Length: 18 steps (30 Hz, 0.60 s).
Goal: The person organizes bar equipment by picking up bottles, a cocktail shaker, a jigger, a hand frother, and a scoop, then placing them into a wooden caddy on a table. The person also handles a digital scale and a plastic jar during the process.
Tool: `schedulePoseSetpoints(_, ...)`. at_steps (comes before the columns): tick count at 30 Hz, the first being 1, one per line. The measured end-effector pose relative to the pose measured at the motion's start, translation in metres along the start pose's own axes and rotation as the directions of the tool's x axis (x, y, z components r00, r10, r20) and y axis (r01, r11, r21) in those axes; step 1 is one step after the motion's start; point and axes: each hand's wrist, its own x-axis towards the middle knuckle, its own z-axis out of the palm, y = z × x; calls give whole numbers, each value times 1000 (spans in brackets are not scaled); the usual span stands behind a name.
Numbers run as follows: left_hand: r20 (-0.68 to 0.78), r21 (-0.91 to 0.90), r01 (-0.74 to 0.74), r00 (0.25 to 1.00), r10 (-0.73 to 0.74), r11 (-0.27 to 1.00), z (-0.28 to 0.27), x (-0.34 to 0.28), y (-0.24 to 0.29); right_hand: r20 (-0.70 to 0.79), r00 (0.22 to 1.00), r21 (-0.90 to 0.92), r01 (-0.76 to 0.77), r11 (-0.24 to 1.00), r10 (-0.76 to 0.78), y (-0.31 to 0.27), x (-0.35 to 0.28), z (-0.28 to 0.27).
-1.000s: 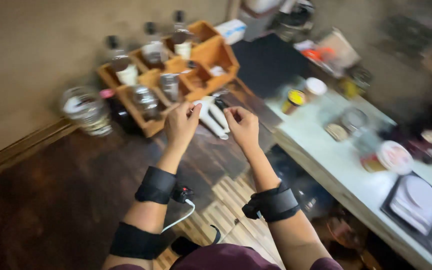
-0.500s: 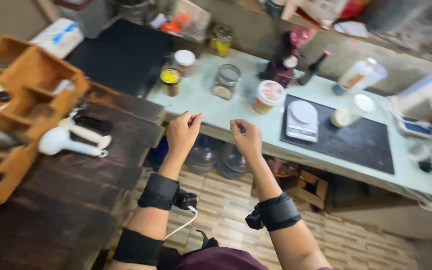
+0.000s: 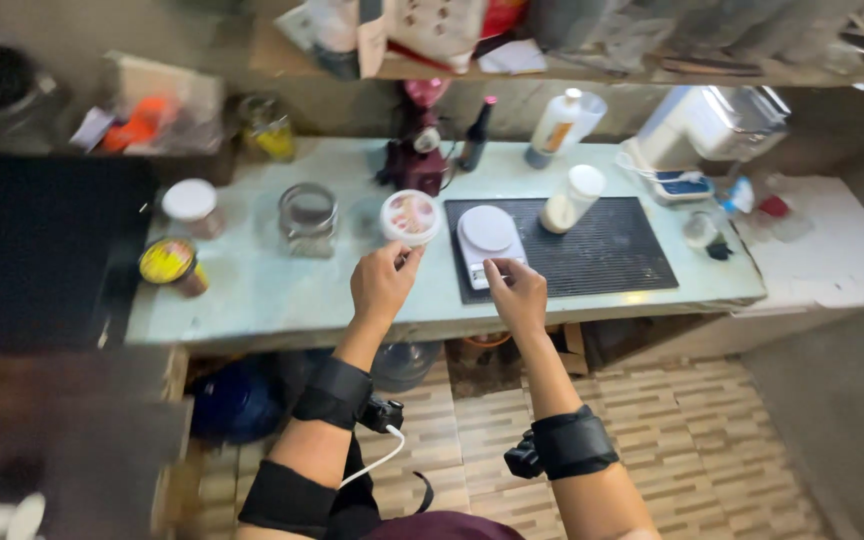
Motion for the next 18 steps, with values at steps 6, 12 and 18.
schedulePoseSetpoints(6,93,11,-152,984,151,988,56,70,-15,-144,987,-13,-70,997,68,23,36,2)
schedulePoseSetpoints(12,256,-57,-100,960,111,993,83,109,-6,-204,960,-8,-197,980,191,31,60,12)
schedulePoseSetpoints(18,309,-62,-29,950,46,998,101,136,3,-232,942,-12,-254,967,244,51,95,29)
